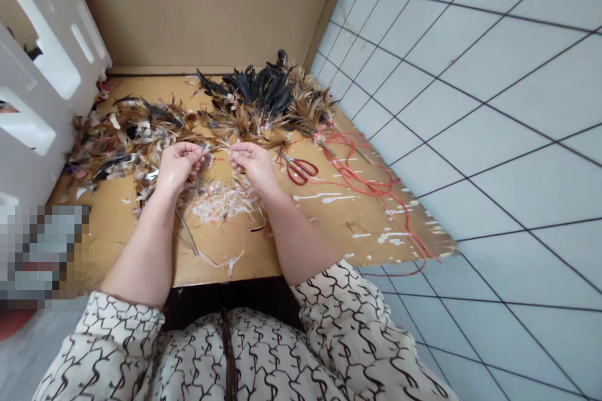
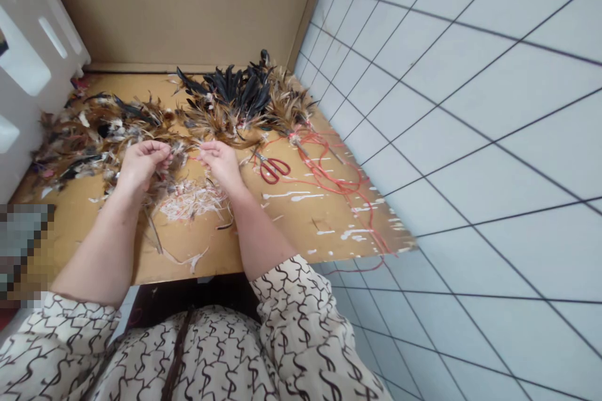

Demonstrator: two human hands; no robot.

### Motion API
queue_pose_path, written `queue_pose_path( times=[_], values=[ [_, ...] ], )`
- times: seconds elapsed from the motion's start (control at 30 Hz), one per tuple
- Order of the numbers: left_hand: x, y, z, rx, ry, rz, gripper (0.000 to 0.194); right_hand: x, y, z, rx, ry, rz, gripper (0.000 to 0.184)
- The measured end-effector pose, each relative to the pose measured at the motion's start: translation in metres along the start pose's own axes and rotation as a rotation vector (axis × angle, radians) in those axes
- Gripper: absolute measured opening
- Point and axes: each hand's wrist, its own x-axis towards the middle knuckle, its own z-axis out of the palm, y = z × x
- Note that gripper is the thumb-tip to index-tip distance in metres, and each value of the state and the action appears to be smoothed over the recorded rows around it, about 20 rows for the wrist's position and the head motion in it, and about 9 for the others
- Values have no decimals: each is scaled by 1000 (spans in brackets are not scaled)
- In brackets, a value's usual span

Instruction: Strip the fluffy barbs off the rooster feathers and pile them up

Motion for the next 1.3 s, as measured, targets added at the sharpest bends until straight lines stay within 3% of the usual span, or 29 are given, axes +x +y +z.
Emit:
queue_pose_path(
  times=[0.17, 0.37, 0.5, 0.67, 0.9, 1.07, 1.3],
  values=[
    [2, 7, -7, 90, 30, 42, 7, -5, 3, 6, -119, -114, -35, 7],
    [6, 6, -18, 378, 63, 103, 10, -2, 5, 3, -193, -19, -46, 6],
    [9, -2, -19, 532, 76, 140, 11, 3, 15, 4, -312, -49, -91, 10],
    [5, -10, -10, 870, 19, 174, 6, 7, 29, 4, -553, -65, -168, 9],
    [-3, -5, -1, 1351, -131, 134, 27, 3, 29, 5, -789, -107, -210, 11],
    [-2, -8, -3, 1400, -148, 137, 29, 3, 29, 6, -841, -127, -226, 13],
    [-1, -5, -4, 1311, -72, 175, 28, 5, 31, 6, -844, -114, -232, 11]
  ],
)
